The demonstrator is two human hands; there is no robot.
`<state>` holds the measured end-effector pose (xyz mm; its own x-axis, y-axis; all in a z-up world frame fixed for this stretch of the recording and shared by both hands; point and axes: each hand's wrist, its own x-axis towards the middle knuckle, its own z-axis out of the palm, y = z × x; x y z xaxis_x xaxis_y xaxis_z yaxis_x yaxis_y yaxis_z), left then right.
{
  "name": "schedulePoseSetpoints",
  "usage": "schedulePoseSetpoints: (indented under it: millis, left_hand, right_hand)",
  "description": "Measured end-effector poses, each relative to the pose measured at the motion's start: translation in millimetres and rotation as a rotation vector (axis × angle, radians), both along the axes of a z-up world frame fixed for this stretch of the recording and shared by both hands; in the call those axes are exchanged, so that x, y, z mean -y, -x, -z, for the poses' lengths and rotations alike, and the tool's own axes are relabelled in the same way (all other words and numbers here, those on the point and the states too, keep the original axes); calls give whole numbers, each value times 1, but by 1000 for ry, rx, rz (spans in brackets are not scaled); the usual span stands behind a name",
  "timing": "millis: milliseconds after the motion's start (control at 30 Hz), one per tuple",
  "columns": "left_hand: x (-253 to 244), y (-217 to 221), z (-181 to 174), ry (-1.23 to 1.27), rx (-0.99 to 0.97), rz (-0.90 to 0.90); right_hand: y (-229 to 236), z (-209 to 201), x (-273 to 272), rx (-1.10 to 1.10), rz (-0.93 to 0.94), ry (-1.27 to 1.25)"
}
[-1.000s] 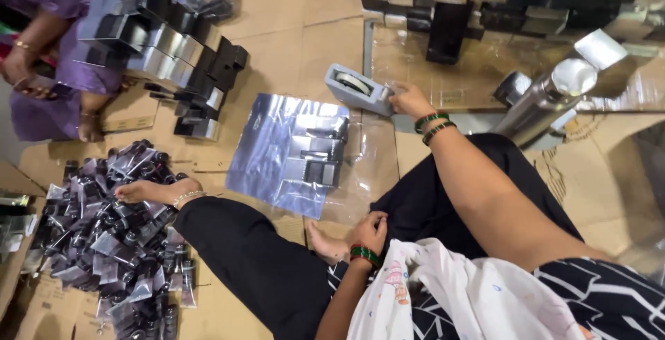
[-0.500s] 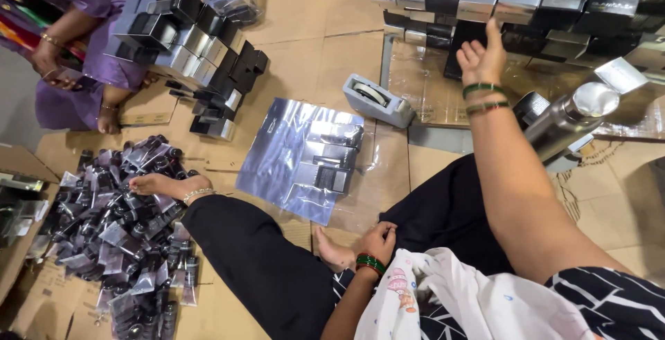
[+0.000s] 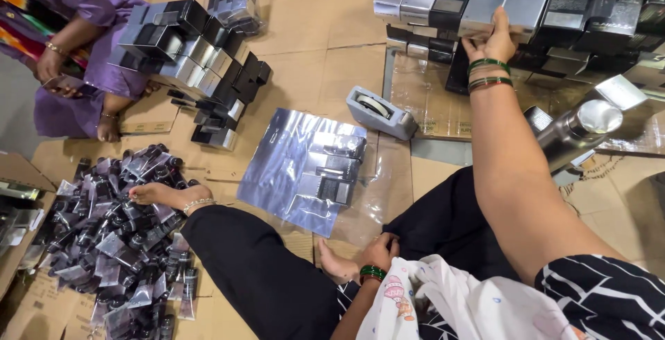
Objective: The person sits on the floor and packs small rectangular boxes into clear plastic bags. They place the boxes into the bags, fold the tops, and use a tape dispenser to seal them. The person handles the boxes and bags by hand, working in a repetitive cycle.
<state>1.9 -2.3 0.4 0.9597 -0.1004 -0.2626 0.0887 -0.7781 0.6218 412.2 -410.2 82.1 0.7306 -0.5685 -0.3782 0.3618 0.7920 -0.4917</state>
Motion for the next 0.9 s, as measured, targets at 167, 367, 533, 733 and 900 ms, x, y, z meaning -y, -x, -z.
schedulePoseSetpoints:
  millis: [167,367,533,733,900]
  left_hand:
    - [0,3,-10,38,52,4]
    - [1,8,7,60,176,39]
    - [-8,11,-21,341,145,-81]
    - [-29,-32,-84,1551,270,-323]
    - [-62,-28,-106,2270,83,-165]
  right_hand:
    - [52,12,-32,111,-123,-60]
    - [168,31,-111,184,-345,94]
    - [243,-32,-185,137,-454,349]
    - [301,-71,-251,488,-355,1472]
    - [332,-87,-286,791,-232,2017]
